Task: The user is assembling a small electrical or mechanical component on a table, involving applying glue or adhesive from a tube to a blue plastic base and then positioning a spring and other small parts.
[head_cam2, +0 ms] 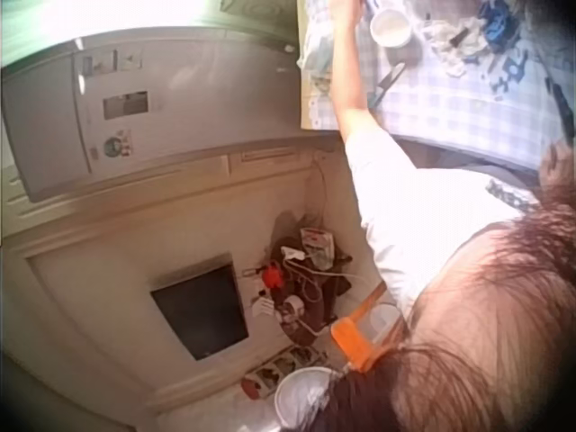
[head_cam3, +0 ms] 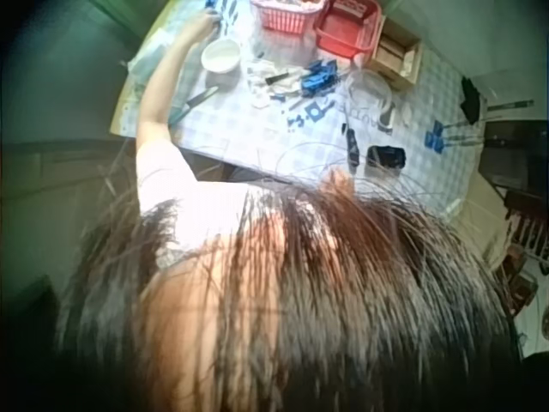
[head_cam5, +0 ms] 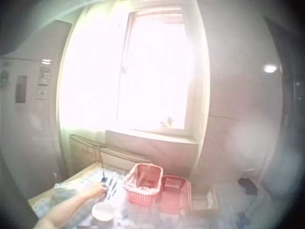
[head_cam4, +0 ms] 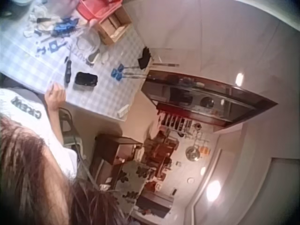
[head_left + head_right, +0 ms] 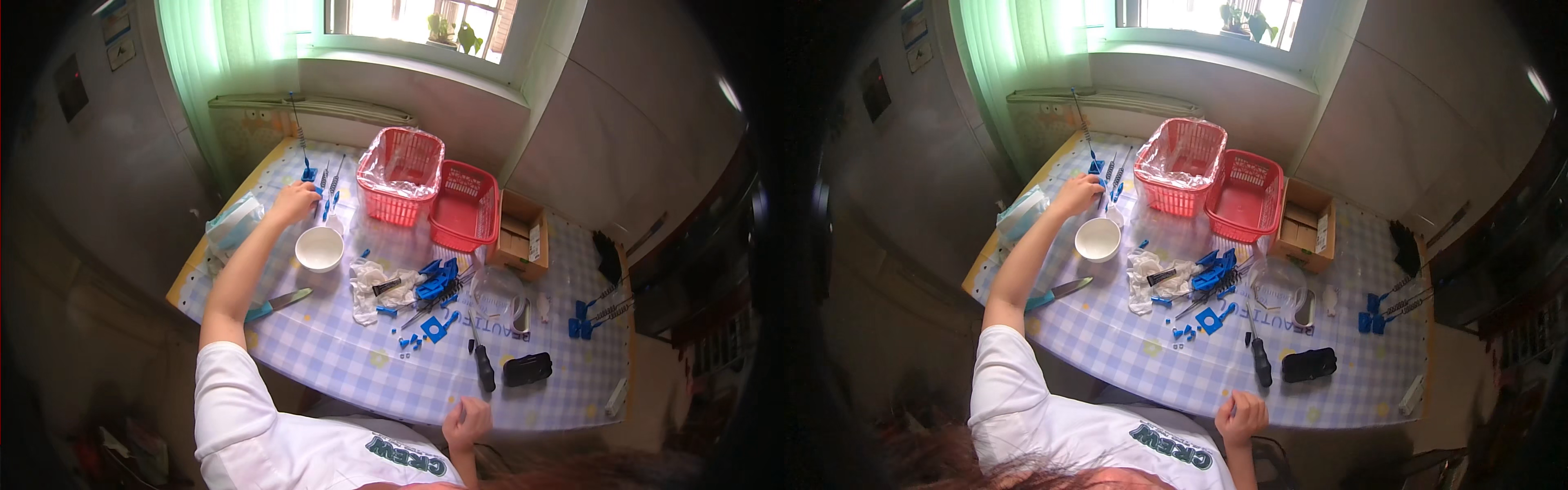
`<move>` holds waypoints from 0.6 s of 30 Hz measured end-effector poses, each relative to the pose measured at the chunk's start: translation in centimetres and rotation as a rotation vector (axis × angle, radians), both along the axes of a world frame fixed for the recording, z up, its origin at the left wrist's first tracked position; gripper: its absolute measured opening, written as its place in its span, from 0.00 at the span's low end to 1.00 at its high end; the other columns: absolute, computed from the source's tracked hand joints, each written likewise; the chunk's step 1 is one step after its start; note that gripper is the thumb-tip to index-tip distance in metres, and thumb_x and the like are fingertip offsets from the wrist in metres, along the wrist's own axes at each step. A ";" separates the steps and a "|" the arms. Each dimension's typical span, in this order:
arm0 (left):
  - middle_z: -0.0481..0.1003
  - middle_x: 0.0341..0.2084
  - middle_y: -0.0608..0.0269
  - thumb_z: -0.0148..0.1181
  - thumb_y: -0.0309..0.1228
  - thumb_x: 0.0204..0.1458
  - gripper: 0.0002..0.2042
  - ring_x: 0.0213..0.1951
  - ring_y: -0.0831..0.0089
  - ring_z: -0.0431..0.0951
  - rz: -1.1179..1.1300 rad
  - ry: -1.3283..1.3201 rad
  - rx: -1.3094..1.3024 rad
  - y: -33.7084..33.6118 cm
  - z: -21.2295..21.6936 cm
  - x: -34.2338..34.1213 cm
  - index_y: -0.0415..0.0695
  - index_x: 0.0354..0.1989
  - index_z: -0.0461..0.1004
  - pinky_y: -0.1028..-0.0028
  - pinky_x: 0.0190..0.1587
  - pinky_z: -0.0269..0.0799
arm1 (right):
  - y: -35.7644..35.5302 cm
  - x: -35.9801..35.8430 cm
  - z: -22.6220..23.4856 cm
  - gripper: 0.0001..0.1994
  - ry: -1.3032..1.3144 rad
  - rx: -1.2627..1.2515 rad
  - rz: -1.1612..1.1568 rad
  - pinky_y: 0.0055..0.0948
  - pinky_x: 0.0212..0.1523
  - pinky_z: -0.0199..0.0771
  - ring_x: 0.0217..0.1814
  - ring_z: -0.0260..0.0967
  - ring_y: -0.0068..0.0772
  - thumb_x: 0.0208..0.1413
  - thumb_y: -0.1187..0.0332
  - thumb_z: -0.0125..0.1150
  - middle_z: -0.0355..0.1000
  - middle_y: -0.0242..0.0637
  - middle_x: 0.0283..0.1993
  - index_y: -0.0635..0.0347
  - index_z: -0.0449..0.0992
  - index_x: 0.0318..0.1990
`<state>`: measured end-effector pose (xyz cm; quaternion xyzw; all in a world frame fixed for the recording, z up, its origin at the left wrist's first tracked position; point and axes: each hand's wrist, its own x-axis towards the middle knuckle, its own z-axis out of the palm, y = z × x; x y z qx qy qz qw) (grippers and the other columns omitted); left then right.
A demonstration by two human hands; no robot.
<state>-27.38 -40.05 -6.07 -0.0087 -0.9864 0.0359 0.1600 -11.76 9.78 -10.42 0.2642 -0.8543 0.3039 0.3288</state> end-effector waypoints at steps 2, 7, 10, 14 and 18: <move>0.71 0.34 0.62 0.55 0.30 0.40 0.08 0.35 0.61 0.71 0.045 0.093 0.084 0.0 0.3 0.4 0.49 0.31 0.75 0.67 0.38 0.67 | 0.1 -0.1 0.1 0.07 0.004 0.014 0.001 0.35 0.28 0.63 0.27 0.64 0.43 0.39 0.77 0.51 0.66 0.41 0.27 0.62 0.67 0.30; 0.71 0.23 0.59 0.53 0.28 0.41 0.04 0.28 0.62 0.72 0.186 0.268 0.324 7.8 6.5 5.1 0.43 0.21 0.72 0.68 0.31 0.67 | 0.3 0.0 -0.3 0.08 -0.021 -0.003 -0.002 0.35 0.28 0.63 0.28 0.64 0.43 0.39 0.77 0.52 0.65 0.40 0.28 0.61 0.66 0.31; 0.70 0.24 0.57 0.52 0.24 0.39 0.03 0.29 0.62 0.71 -0.166 0.184 0.355 12.1 5.6 6.3 0.41 0.23 0.71 0.68 0.33 0.67 | 0.2 -0.1 0.1 0.09 0.036 0.039 -0.012 0.31 0.25 0.63 0.26 0.64 0.37 0.37 0.77 0.53 0.66 0.36 0.26 0.59 0.67 0.31; 0.69 0.29 0.61 0.53 0.25 0.36 0.06 0.37 0.66 0.66 -0.279 -0.204 -0.028 14.5 2.5 5.4 0.42 0.25 0.71 0.73 0.40 0.61 | 0.2 0.0 0.2 0.09 0.039 0.055 0.016 0.31 0.26 0.63 0.26 0.64 0.37 0.37 0.76 0.53 0.66 0.36 0.26 0.59 0.67 0.31; 0.67 0.28 0.62 0.51 0.26 0.36 0.07 0.36 0.67 0.65 -0.290 -0.154 -0.135 16.9 2.3 7.8 0.42 0.27 0.70 0.72 0.36 0.60 | 0.3 -0.1 -0.2 0.08 0.006 0.001 0.008 0.34 0.27 0.62 0.28 0.63 0.42 0.39 0.77 0.52 0.65 0.40 0.28 0.60 0.67 0.31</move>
